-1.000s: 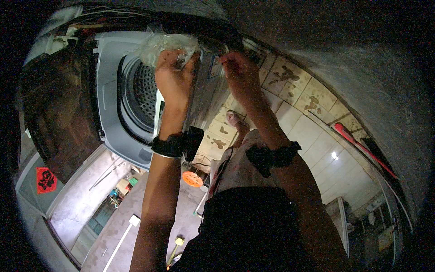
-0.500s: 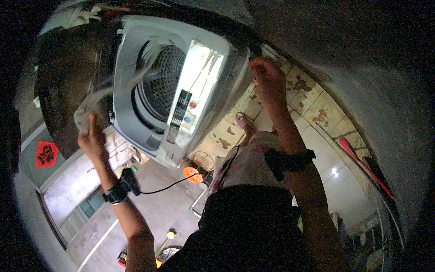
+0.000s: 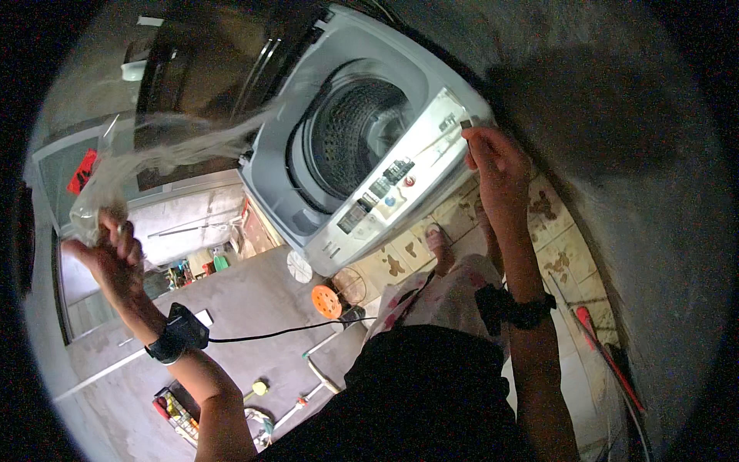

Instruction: The person uses a thin metal tool to remove a label and then applies a length of clear adhesive tape to the edge of a washing machine's control panel.

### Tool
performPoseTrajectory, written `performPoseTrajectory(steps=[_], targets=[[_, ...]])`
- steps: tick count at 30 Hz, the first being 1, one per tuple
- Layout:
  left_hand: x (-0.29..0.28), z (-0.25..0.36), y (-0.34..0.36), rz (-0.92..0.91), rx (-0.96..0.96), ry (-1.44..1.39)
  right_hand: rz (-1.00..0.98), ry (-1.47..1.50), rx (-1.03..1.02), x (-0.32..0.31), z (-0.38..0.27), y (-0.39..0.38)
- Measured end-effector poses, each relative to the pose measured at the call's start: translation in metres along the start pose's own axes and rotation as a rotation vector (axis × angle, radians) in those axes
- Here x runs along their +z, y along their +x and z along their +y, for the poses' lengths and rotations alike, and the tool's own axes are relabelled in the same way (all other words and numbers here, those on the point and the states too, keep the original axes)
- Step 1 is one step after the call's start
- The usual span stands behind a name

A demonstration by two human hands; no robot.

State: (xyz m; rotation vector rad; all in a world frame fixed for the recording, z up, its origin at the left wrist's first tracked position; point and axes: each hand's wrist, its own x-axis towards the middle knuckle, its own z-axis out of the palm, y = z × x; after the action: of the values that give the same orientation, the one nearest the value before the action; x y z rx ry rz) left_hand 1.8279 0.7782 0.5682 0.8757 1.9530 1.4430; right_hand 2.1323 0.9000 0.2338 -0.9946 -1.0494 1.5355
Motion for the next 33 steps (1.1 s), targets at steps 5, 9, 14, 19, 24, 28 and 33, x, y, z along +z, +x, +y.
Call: performPoseTrajectory(steps=[5,9,14,19,24,28,33], targets=[[0.049,-0.026,-0.006,-0.329,-0.284,-0.514,-0.014,-0.159,-0.341,0.008,-0.061,-0.008],[0.106,-0.047,-0.020,-0.687,-0.490,-0.800,-0.195,-0.500,-0.738,0.024,-0.133,-0.017],[0.183,-0.080,-0.023,-0.887,-0.630,-1.090,-0.191,-0.370,-0.537,0.022,-0.115,-0.039],[0.253,-0.130,-0.027,-0.667,-0.630,-0.967,-0.048,-0.122,-0.181,-0.008,-0.087,-0.073],[0.304,-0.199,-0.056,-0.336,-0.802,-0.953,-0.002,-0.397,0.056,-0.043,-0.045,-0.091],[0.314,-0.232,-0.069,-0.289,-0.847,-0.843,0.015,-0.568,-0.083,-0.046,-0.001,-0.105],[0.305,-0.239,-0.096,-0.306,-0.810,-0.508,-0.064,-0.500,-0.013,-0.052,0.025,-0.124]])
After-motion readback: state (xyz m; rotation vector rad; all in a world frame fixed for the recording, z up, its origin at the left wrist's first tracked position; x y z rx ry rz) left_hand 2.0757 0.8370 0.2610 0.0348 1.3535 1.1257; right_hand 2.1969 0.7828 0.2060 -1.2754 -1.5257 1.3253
